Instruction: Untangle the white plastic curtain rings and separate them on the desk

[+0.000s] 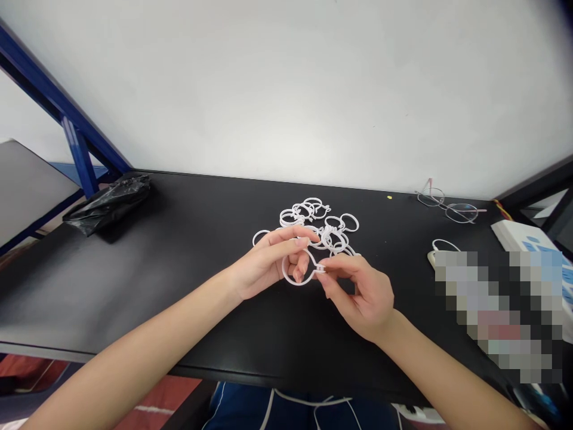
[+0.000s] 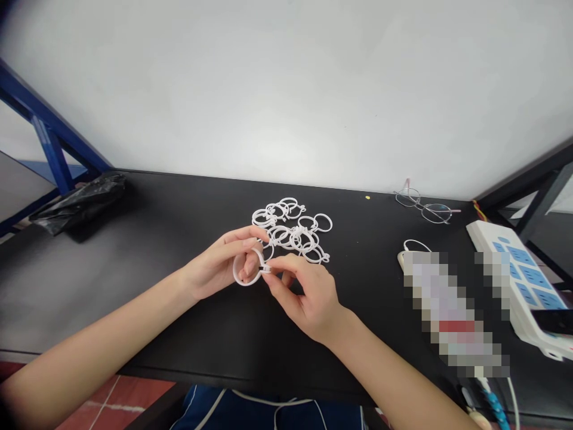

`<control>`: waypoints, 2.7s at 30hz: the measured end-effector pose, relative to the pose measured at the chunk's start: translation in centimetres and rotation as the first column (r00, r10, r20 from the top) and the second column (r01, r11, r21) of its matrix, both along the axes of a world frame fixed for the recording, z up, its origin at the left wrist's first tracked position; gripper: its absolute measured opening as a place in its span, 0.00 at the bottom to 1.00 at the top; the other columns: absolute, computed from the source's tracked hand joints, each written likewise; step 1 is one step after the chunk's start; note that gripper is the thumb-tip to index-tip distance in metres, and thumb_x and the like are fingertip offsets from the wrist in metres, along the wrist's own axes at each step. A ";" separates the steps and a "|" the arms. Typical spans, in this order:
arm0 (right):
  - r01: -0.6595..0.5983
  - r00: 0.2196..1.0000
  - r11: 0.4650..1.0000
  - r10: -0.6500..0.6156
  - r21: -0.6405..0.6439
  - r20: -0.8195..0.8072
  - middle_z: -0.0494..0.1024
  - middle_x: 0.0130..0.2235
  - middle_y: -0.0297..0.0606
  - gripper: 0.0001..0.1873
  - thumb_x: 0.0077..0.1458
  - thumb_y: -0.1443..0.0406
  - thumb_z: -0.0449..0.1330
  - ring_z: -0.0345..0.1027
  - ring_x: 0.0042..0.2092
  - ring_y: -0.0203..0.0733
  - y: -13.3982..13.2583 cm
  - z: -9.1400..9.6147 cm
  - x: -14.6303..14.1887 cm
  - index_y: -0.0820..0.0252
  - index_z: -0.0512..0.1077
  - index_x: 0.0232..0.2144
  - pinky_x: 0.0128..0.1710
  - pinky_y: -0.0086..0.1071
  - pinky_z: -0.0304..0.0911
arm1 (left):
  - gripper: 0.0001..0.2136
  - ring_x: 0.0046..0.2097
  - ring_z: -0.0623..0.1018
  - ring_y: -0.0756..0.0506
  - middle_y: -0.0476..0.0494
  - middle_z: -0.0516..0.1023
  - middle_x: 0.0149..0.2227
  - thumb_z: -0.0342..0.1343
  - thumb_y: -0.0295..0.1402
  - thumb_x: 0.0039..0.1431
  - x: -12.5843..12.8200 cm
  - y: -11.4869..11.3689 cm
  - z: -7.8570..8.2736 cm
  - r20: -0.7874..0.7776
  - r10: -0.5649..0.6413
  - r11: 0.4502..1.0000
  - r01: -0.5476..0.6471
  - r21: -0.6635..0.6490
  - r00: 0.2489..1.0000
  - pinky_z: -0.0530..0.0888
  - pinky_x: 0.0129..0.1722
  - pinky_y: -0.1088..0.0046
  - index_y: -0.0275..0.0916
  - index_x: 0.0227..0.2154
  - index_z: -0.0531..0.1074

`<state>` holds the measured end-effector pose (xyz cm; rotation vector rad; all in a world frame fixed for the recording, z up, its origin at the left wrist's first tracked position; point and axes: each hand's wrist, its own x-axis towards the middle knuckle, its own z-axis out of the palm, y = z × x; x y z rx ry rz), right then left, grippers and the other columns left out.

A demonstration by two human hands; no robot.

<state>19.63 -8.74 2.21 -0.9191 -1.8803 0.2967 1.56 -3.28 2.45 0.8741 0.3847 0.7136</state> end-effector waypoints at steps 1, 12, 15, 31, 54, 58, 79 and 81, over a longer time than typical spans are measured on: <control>0.005 1.000 1.000 -0.005 0.002 -0.002 0.76 0.26 0.27 0.07 0.59 0.69 0.59 0.70 0.21 0.31 0.0 0.0 0.0 0.54 0.68 0.40 0.23 0.24 0.68 | 0.07 0.25 0.73 0.54 0.51 0.73 0.22 0.57 0.36 0.62 0.1 0.0 0.1 -0.009 0.025 0.999 -0.025 0.029 1.000 0.72 0.28 0.80 0.39 0.39 0.74; -0.024 0.998 1.000 0.025 0.005 -0.054 0.78 0.30 0.30 0.06 0.60 0.68 0.59 0.72 0.24 0.31 -0.3 0.0 0.0 0.56 0.67 0.41 0.25 0.24 0.69 | 0.24 0.31 0.75 0.49 0.47 0.76 0.31 0.68 0.44 0.47 0.4 -1.6 0.2 -0.058 0.473 0.462 -0.191 0.866 0.879 0.73 0.35 0.74 0.37 0.44 0.71; -0.033 0.998 0.999 0.034 0.014 -0.055 0.77 0.29 0.30 0.06 0.60 0.68 0.59 0.72 0.25 0.32 -0.4 0.0 -0.1 0.56 0.67 0.41 0.25 0.23 0.69 | 0.23 0.26 0.73 0.52 0.49 0.75 0.27 0.68 0.45 0.47 0.4 -1.6 0.0 -0.025 0.532 0.394 -0.221 0.892 0.846 0.72 0.29 0.78 0.36 0.42 0.71; -0.206 0.978 0.978 0.206 0.003 -0.035 0.74 0.26 0.33 0.04 0.64 0.68 0.53 0.67 0.24 0.32 0.1 0.1 -0.1 0.59 0.68 0.38 0.24 0.26 0.64 | 0.09 0.19 0.66 0.55 0.53 0.67 0.18 0.59 0.35 0.55 0.4 -2.0 0.5 -0.013 0.603 0.327 -0.232 0.916 0.798 0.65 0.21 0.81 0.35 0.27 0.68; -0.227 0.964 0.972 0.233 -0.058 0.130 0.65 0.20 0.26 0.13 0.69 0.64 0.45 0.58 0.20 0.30 0.0 -0.7 -0.5 0.57 0.63 0.31 0.22 0.25 0.55 | 0.12 0.18 0.56 0.56 0.55 0.58 0.15 0.50 0.30 0.57 0.4 -2.2 0.4 -0.036 0.631 0.310 -0.210 0.927 0.775 0.55 0.18 0.79 0.36 0.19 0.64; -0.248 0.962 0.966 0.255 -0.075 0.102 0.65 0.20 0.26 0.12 0.68 0.65 0.46 0.57 0.19 0.30 0.0 -0.8 -0.6 0.57 0.62 0.31 0.21 0.25 0.55 | 0.12 0.17 0.56 0.56 0.55 0.57 0.14 0.50 0.31 0.57 0.4 -2.2 0.5 -0.034 0.633 0.302 -0.206 0.931 0.773 0.55 0.17 0.79 0.36 0.18 0.63; -0.278 0.956 0.957 0.284 -0.083 0.070 0.65 0.20 0.26 0.12 0.68 0.65 0.46 0.58 0.20 0.30 -0.1 -1.0 -0.6 0.57 0.61 0.30 0.22 0.25 0.55 | 0.13 0.18 0.55 0.56 0.55 0.55 0.14 0.49 0.30 0.57 0.5 -2.2 0.7 -0.049 0.627 0.315 -0.196 0.928 0.778 0.54 0.18 0.79 0.36 0.17 0.62; -0.279 0.956 0.956 0.286 -0.089 0.067 0.65 0.20 0.26 0.12 0.68 0.66 0.46 0.57 0.20 0.30 -0.1 -1.0 -0.6 0.57 0.61 0.30 0.21 0.25 0.55 | 0.14 0.18 0.54 0.56 0.55 0.55 0.14 0.48 0.30 0.57 0.5 -2.3 0.7 -0.054 0.628 0.315 -0.190 0.930 0.777 0.54 0.18 0.79 0.37 0.17 0.61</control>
